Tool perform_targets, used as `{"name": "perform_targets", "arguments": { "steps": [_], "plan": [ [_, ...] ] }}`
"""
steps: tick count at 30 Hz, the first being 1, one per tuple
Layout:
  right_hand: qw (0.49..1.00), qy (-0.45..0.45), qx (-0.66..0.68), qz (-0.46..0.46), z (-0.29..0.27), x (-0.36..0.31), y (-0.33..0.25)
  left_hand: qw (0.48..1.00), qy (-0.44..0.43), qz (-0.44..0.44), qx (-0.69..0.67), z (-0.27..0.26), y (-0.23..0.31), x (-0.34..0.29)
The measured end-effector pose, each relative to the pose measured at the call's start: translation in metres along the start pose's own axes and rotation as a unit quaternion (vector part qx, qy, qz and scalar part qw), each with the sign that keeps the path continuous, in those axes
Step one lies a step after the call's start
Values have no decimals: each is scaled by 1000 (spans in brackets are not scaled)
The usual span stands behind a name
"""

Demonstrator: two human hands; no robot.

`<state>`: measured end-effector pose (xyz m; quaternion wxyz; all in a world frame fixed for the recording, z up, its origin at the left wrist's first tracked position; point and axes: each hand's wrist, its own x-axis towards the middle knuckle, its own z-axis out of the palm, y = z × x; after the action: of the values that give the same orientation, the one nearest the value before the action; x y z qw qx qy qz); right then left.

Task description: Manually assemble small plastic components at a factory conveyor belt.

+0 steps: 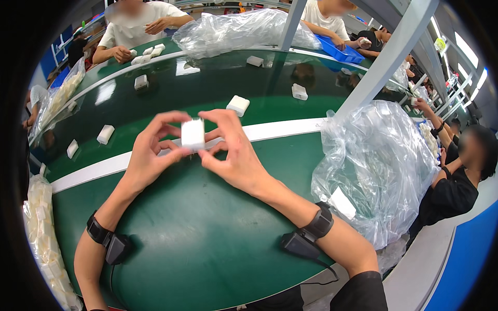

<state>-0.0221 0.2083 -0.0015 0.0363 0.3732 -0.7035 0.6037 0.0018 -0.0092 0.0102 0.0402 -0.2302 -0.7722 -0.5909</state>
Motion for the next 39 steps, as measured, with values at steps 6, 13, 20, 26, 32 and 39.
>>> {"name": "perform_targets", "arguments": {
  "steps": [6,13,20,26,32,39],
  "plan": [
    [988,106,-65,94,-4,-2,13,934,251,44,252,-58,-54,10],
    [991,-46,-105,69,2,-2,2,755,229,-187,585,-109,-79,-13],
    [988,-57,-131,64,-17,-14,4,789,241,-159,542,-89,-72,2],
    [928,32,-369,40,-74,-63,-65,746,256,-147,597,-130,-119,-11],
    [842,190,-442,243,-230,-166,-71,898,265,50,349,-134,-144,8],
    [735,49,-587,336,-281,-215,-90,858,242,-78,446,-100,-114,3]
  ]
}}
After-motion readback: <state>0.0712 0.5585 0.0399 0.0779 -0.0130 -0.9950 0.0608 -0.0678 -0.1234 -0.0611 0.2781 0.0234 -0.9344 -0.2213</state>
